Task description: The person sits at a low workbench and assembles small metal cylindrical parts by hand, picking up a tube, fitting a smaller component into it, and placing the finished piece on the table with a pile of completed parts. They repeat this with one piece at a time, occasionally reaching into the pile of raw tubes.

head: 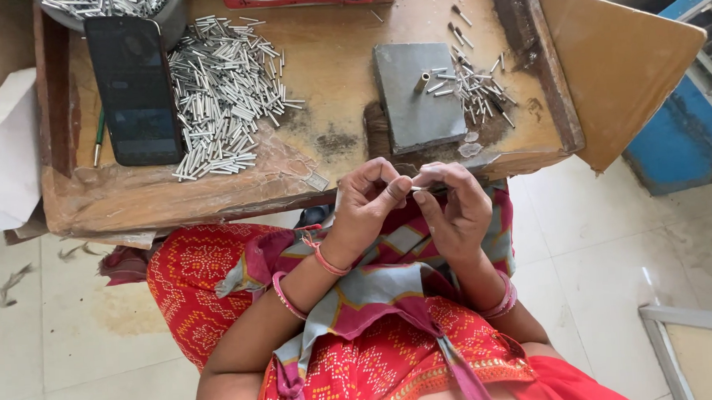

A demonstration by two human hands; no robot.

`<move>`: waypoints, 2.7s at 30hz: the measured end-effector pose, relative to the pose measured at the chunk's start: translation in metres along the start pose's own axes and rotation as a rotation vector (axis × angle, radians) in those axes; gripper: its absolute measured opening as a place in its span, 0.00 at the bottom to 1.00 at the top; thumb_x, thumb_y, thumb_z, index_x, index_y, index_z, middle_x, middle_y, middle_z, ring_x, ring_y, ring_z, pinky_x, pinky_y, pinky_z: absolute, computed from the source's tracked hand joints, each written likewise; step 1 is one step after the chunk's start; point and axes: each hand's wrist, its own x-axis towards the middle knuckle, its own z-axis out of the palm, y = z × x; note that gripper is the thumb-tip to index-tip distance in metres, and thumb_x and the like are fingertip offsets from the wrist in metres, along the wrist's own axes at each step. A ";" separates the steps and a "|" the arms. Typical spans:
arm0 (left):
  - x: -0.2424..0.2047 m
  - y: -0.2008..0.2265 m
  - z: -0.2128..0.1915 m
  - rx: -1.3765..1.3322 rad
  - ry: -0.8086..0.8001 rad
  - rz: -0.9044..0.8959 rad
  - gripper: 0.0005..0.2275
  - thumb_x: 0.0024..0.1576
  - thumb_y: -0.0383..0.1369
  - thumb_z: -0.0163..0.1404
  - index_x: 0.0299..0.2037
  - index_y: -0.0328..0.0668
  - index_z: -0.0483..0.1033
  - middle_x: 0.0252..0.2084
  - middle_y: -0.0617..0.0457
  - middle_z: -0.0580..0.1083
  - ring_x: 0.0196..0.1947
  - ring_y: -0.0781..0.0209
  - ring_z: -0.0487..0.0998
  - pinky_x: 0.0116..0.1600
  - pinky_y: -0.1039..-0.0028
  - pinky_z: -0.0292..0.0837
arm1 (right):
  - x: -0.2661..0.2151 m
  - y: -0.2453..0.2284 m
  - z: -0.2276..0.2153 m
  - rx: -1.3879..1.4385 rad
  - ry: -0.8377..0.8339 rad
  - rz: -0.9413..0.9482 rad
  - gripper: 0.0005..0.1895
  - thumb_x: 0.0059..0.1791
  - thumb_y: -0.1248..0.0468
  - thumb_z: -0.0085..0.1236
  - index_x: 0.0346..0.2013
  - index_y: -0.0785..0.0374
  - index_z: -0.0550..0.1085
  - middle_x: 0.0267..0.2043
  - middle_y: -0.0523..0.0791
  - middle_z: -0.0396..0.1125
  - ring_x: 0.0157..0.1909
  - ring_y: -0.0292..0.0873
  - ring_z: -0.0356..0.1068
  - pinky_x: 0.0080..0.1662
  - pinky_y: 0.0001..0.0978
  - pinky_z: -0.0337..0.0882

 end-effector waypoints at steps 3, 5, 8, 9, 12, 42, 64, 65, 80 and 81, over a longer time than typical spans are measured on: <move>0.001 0.000 -0.002 -0.013 -0.001 0.007 0.07 0.63 0.28 0.56 0.33 0.38 0.73 0.28 0.61 0.72 0.30 0.76 0.70 0.37 0.83 0.67 | 0.001 0.000 -0.001 0.140 0.060 0.152 0.14 0.49 0.75 0.63 0.47 0.71 0.72 0.46 0.45 0.71 0.48 0.39 0.70 0.53 0.33 0.71; 0.000 0.000 -0.002 -0.020 -0.002 0.006 0.07 0.63 0.28 0.56 0.33 0.38 0.73 0.28 0.61 0.72 0.30 0.76 0.70 0.37 0.83 0.67 | 0.003 0.000 -0.002 0.073 0.037 0.081 0.10 0.49 0.76 0.63 0.44 0.71 0.73 0.45 0.46 0.71 0.50 0.41 0.70 0.57 0.35 0.71; 0.001 0.001 -0.001 -0.027 -0.001 0.003 0.07 0.63 0.28 0.56 0.34 0.38 0.73 0.29 0.61 0.72 0.31 0.76 0.70 0.38 0.83 0.68 | 0.005 -0.002 -0.003 -0.001 0.011 -0.001 0.07 0.50 0.78 0.63 0.41 0.71 0.74 0.43 0.46 0.71 0.51 0.43 0.70 0.62 0.38 0.71; 0.000 0.001 -0.001 -0.026 0.001 -0.002 0.07 0.63 0.28 0.56 0.34 0.38 0.73 0.29 0.61 0.72 0.31 0.76 0.70 0.38 0.83 0.68 | 0.006 -0.002 -0.003 -0.006 0.008 -0.010 0.07 0.49 0.78 0.63 0.40 0.71 0.74 0.41 0.47 0.71 0.50 0.43 0.70 0.63 0.39 0.71; 0.000 -0.001 -0.001 -0.039 -0.005 -0.012 0.06 0.63 0.27 0.56 0.34 0.38 0.73 0.30 0.61 0.72 0.31 0.76 0.70 0.38 0.83 0.67 | 0.010 -0.005 -0.004 -0.031 -0.001 -0.037 0.07 0.48 0.78 0.64 0.38 0.71 0.74 0.39 0.47 0.71 0.45 0.41 0.71 0.63 0.41 0.72; 0.004 -0.007 -0.002 -0.063 -0.057 -0.020 0.06 0.60 0.22 0.57 0.34 0.38 0.73 0.33 0.62 0.73 0.35 0.77 0.69 0.42 0.83 0.66 | -0.014 0.022 -0.015 0.168 0.009 0.256 0.04 0.54 0.78 0.57 0.44 0.72 0.73 0.45 0.45 0.69 0.43 0.32 0.71 0.46 0.21 0.73; 0.003 -0.010 -0.003 -0.071 -0.027 -0.022 0.07 0.60 0.19 0.56 0.36 0.37 0.72 0.34 0.58 0.71 0.36 0.72 0.72 0.44 0.80 0.69 | -0.025 0.035 -0.008 0.289 -0.011 0.296 0.03 0.55 0.78 0.56 0.43 0.72 0.73 0.39 0.44 0.69 0.40 0.31 0.68 0.43 0.21 0.70; 0.002 -0.011 -0.003 -0.063 -0.024 -0.019 0.07 0.60 0.18 0.57 0.36 0.36 0.72 0.35 0.58 0.71 0.36 0.72 0.71 0.43 0.80 0.69 | -0.026 0.037 -0.008 0.288 -0.007 0.306 0.03 0.55 0.77 0.56 0.42 0.72 0.72 0.39 0.43 0.69 0.39 0.31 0.68 0.43 0.21 0.70; 0.002 -0.008 -0.002 0.013 -0.028 -0.029 0.06 0.60 0.20 0.58 0.35 0.36 0.73 0.35 0.58 0.70 0.36 0.72 0.69 0.43 0.81 0.66 | -0.027 0.047 -0.012 0.294 -0.021 0.305 0.05 0.54 0.79 0.57 0.42 0.71 0.71 0.40 0.43 0.69 0.40 0.31 0.68 0.43 0.21 0.70; 0.002 -0.007 -0.002 0.013 -0.027 -0.032 0.06 0.60 0.20 0.58 0.35 0.36 0.73 0.35 0.58 0.70 0.36 0.72 0.69 0.43 0.81 0.66 | -0.028 0.048 -0.012 0.291 -0.026 0.312 0.05 0.53 0.79 0.57 0.42 0.71 0.71 0.40 0.43 0.69 0.40 0.31 0.68 0.43 0.20 0.69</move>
